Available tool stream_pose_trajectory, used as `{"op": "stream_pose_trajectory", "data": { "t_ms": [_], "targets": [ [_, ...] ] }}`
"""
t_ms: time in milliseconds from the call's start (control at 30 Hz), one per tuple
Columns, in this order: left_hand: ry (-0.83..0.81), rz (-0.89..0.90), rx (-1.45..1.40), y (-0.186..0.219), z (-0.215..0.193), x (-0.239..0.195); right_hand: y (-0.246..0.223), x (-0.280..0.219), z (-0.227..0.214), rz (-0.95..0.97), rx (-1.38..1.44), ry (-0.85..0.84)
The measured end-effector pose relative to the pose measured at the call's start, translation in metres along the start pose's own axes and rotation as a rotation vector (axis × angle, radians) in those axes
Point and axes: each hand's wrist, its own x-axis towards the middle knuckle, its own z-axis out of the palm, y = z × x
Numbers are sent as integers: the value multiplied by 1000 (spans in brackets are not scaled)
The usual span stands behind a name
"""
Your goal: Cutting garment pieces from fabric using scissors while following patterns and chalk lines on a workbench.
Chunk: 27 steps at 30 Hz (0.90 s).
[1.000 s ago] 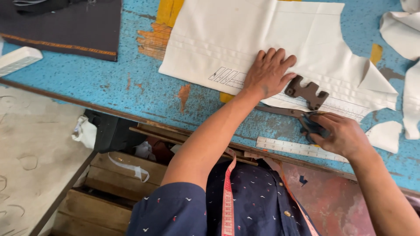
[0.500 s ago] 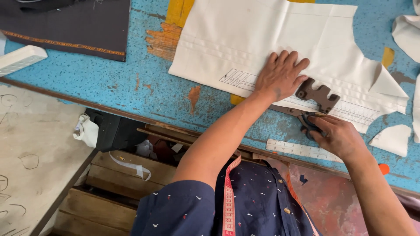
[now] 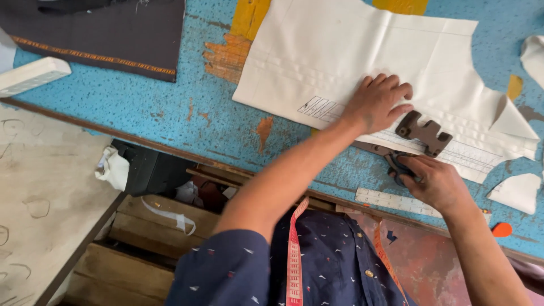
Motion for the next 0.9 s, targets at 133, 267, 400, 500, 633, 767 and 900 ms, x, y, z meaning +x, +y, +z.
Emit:
{"op": "stream_pose_trajectory", "data": {
  "t_ms": [133, 267, 400, 500, 633, 767, 900],
  "targets": [
    [-293, 195, -24, -50, -46, 0, -15, 6, -4, 24, 8, 66],
    [-288, 333, 141, -90, -52, -14, -34, 27, -7, -31, 11, 43],
    [-386, 284, 150, -85, -56, -13, -24, 25, 3, -52, 47, 24],
    [-485, 221, 159, -84, -58, -11, -33, 31, -6, -59, -14, 4],
    [-483, 234, 171, -86, -57, -12, -54, 51, -8, -89, 26, 53],
    [-601, 186, 179, -83, -64, -9, -50, 56, -1, -81, 50, -6],
    [-674, 155, 171, -78, -80, -7, -62, 60, -1, -54, 31, 2]
  ]
}}
